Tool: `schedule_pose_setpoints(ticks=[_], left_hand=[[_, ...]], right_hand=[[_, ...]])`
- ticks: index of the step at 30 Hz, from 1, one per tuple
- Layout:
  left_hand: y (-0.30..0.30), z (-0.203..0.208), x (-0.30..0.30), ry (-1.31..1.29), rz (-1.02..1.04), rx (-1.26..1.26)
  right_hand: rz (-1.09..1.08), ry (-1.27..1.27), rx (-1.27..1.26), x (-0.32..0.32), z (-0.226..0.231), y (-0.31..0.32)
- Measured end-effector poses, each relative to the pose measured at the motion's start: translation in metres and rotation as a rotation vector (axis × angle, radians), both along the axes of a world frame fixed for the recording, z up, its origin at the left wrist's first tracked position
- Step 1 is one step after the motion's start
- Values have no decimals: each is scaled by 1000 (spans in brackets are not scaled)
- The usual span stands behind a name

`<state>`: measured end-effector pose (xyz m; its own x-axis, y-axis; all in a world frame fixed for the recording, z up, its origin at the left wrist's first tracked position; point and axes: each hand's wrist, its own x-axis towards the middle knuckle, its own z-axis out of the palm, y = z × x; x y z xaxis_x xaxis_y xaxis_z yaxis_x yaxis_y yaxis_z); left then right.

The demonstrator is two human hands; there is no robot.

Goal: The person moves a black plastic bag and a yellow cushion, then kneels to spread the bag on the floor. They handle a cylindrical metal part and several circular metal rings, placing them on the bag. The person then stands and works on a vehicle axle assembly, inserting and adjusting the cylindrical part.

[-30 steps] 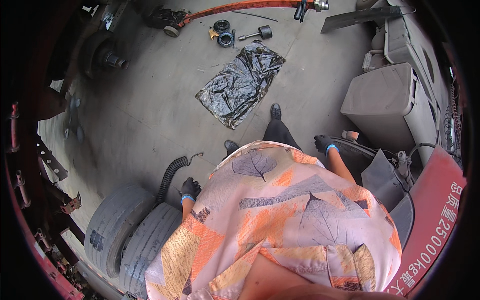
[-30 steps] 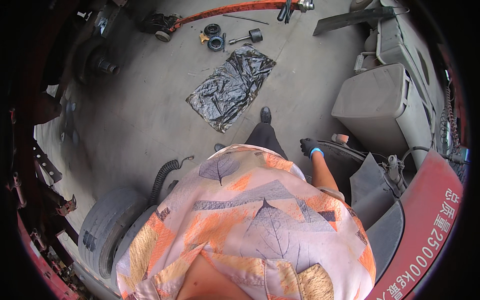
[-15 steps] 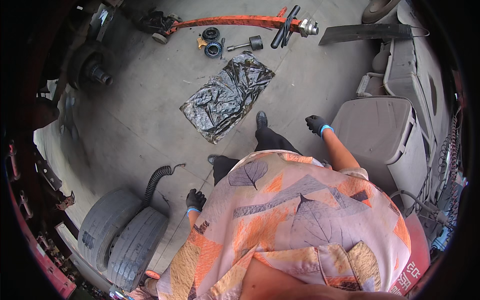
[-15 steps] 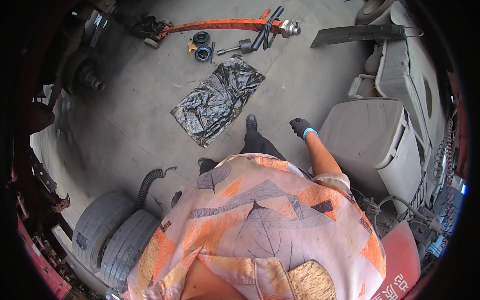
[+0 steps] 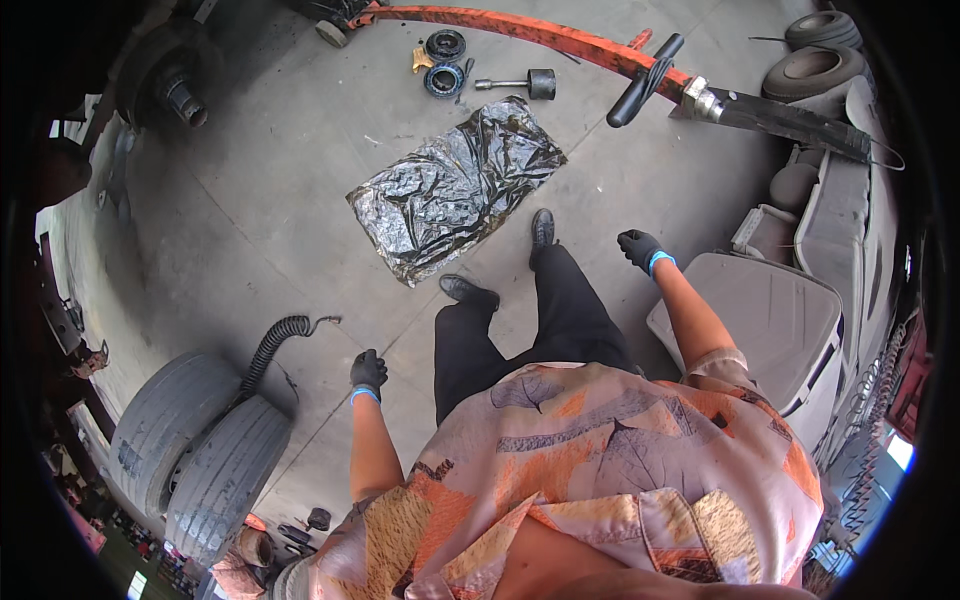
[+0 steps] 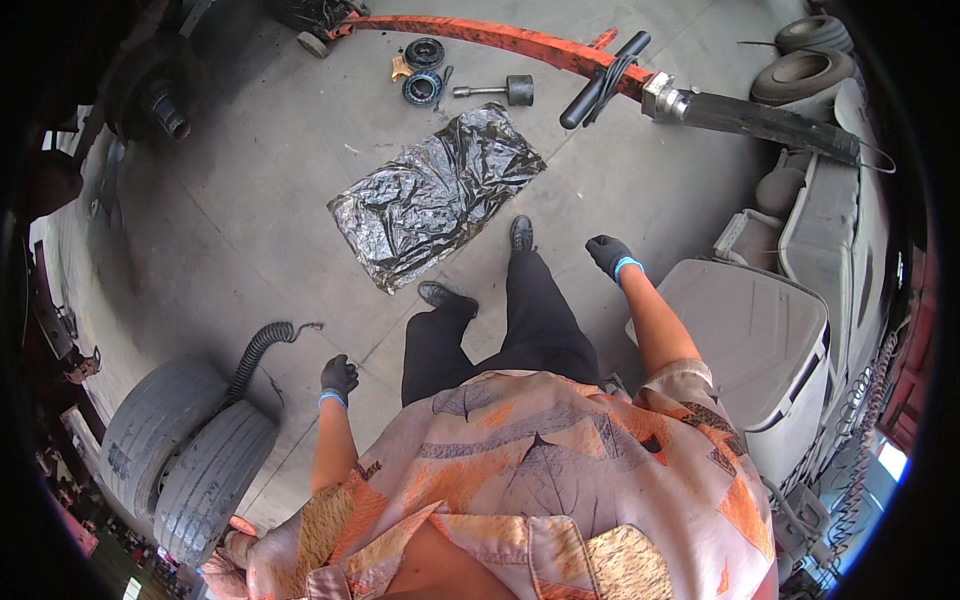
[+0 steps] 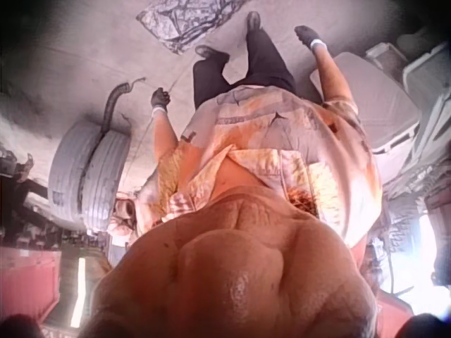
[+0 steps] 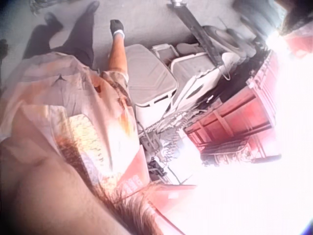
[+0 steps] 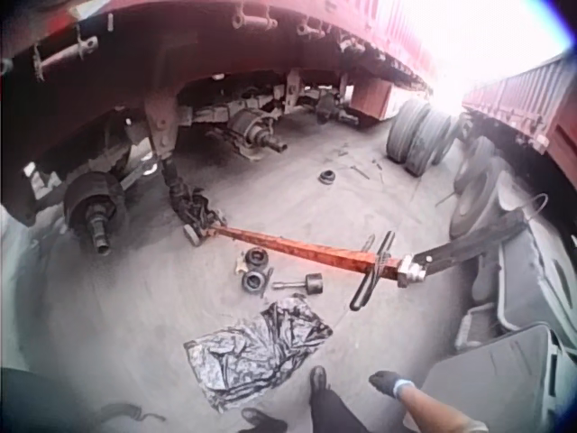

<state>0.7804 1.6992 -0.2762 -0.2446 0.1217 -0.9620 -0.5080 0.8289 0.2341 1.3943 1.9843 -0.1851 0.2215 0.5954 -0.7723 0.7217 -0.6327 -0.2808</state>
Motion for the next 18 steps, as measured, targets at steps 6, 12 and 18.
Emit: schedule_pose_setpoints(ticks=[6, 12, 18], left_hand=[[84, -119, -3, 81, 3, 125], [176, -264, -19, 304, -234, 240], [239, -400, -46, 539, -460, 334]], right_hand=[[228, -92, 120, -3, -112, 94], [432, -202, 211, -15, -232, 190], [404, -202, 257, -15, -370, 268]])
